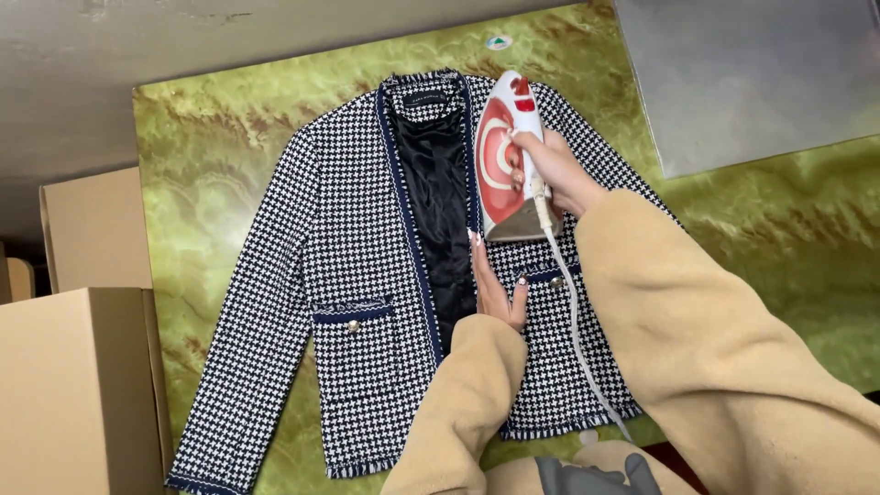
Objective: Ironing a checkered jacket on a flat surface using a steam iron to remove wrinkles.
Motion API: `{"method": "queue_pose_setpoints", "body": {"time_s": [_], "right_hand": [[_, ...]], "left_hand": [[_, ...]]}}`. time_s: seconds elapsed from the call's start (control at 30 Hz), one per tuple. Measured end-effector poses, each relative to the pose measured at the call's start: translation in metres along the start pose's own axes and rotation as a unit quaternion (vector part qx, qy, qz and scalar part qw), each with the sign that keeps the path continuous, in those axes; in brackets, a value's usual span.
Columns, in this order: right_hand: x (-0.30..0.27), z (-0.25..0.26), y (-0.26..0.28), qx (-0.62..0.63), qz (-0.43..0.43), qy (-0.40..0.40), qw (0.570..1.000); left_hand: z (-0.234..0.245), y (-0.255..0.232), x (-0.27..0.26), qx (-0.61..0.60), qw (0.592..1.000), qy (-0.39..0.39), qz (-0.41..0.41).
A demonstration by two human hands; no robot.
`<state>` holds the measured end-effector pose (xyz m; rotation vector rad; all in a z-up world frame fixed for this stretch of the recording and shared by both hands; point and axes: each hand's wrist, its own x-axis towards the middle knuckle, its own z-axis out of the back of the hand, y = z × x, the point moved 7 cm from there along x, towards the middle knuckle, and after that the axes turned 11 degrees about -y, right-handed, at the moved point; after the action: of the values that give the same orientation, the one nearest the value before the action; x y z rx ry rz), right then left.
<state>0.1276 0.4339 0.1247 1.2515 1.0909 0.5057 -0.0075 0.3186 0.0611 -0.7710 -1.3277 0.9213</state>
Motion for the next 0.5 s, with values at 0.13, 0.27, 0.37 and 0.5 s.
{"method": "queue_pose_setpoints", "body": {"time_s": [0.13,0.27,0.37,0.5], "right_hand": [[-0.045,0.015,-0.014,-0.011,-0.017,-0.006,1.000],[-0.057,0.021,-0.021,-0.018,-0.020,-0.029,0.999],[-0.045,0.015,-0.013,-0.016,-0.006,-0.045,0.999],[-0.013,0.002,0.000,-0.012,0.013,-0.046,0.999]], "left_hand": [[0.005,-0.003,0.002,-0.015,1.000,-0.022,0.008],[0.008,-0.001,0.000,-0.057,0.998,-0.039,0.012],[0.009,-0.003,0.000,-0.048,0.998,-0.031,0.010],[0.006,0.001,-0.002,-0.020,1.000,-0.004,0.005]]}}
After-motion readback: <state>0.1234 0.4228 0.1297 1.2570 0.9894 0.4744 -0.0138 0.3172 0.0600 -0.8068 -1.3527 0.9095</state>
